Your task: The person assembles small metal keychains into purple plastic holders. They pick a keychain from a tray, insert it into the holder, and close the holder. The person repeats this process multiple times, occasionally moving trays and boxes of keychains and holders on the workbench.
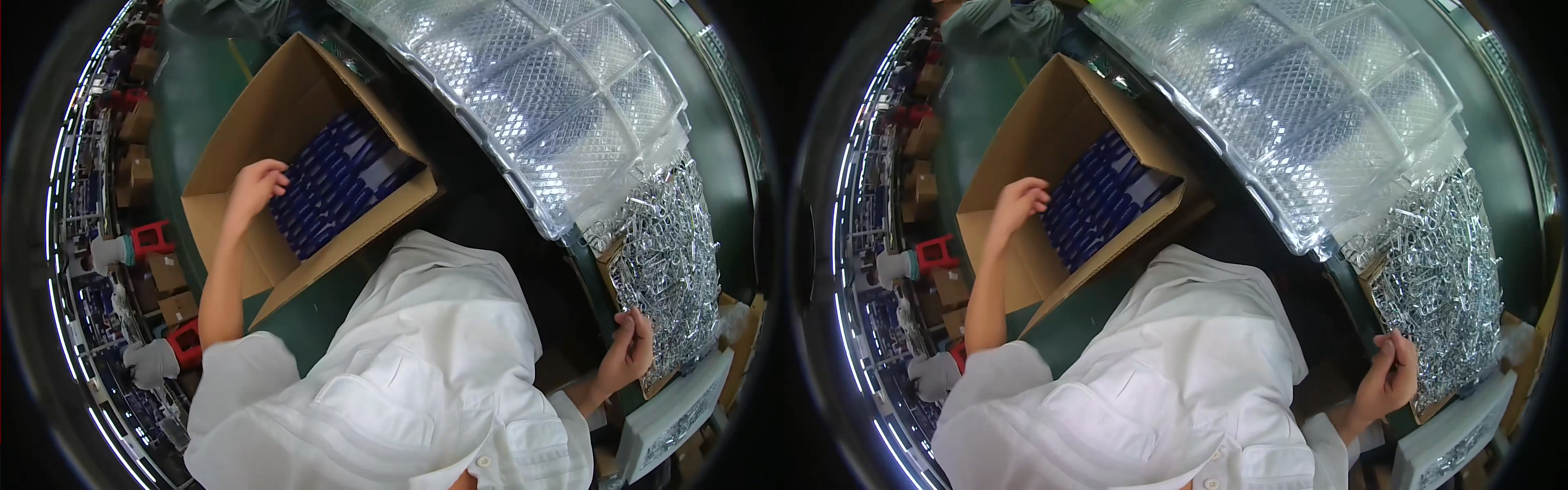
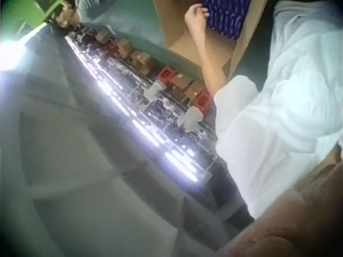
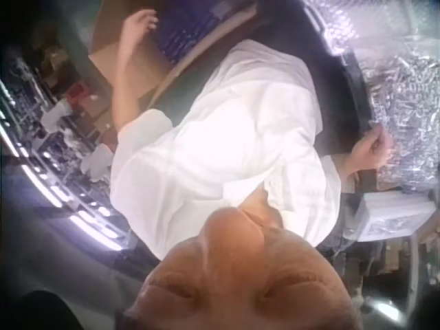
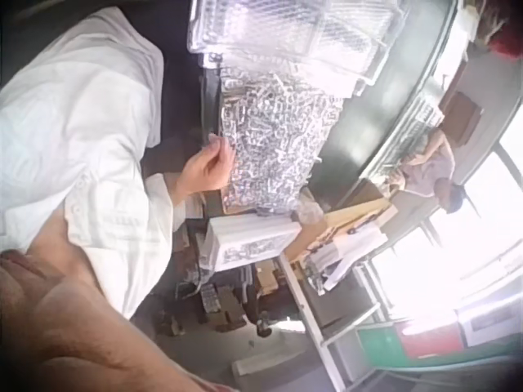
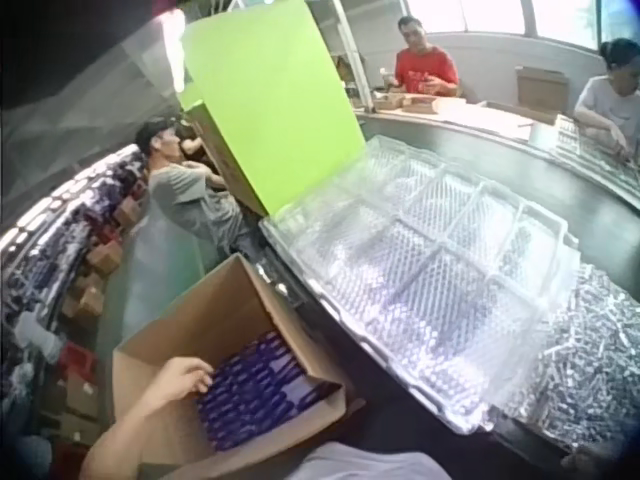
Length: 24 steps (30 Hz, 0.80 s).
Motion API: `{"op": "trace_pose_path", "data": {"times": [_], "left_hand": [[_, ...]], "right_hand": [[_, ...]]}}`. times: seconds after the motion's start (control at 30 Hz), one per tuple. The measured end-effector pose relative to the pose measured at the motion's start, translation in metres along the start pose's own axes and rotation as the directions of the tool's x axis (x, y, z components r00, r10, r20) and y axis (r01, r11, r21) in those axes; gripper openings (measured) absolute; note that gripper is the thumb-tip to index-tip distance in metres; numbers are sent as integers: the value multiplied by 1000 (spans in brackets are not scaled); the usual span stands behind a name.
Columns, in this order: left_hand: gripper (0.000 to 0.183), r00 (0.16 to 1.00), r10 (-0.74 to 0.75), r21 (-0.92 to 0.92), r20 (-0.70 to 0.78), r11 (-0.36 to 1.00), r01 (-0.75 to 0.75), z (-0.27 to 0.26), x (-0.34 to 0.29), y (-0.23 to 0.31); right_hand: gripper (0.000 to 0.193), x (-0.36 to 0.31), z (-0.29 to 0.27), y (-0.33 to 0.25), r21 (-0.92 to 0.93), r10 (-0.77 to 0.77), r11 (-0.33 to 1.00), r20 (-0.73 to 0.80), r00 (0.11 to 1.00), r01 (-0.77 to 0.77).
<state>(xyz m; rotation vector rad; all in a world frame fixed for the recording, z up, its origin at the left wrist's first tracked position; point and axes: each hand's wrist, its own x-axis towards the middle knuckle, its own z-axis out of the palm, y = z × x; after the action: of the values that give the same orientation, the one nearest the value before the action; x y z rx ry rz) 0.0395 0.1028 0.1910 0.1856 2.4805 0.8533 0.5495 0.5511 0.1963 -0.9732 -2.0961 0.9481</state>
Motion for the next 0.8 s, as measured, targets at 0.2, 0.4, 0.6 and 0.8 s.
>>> {"op": "trace_pose_path", "data": {"times": [0.2, 0.4, 0.6, 0.8], "left_hand": [[42, 954, 279, 500, 108, 814, -294, 157, 158, -87], [49, 972, 202, 443, 120, 865, -234, 199, 187, -131], [36, 900, 436, 594, -26, 730, -337, 84, 95, -45], [26, 746, 664, 173, 58, 729, -662, 20, -101, 163]], "right_hand": [[20, -7, 5, -17, -233, -72, 971, -92, 993, 49], [22, -4, 3, -61, -338, -107, 939, -115, 988, 62], [24, 0, 33, -83, -64, -95, 994, -31, 995, 93], [73, 18, 77, -127, 205, -459, 875, 67, 886, 438]]}}
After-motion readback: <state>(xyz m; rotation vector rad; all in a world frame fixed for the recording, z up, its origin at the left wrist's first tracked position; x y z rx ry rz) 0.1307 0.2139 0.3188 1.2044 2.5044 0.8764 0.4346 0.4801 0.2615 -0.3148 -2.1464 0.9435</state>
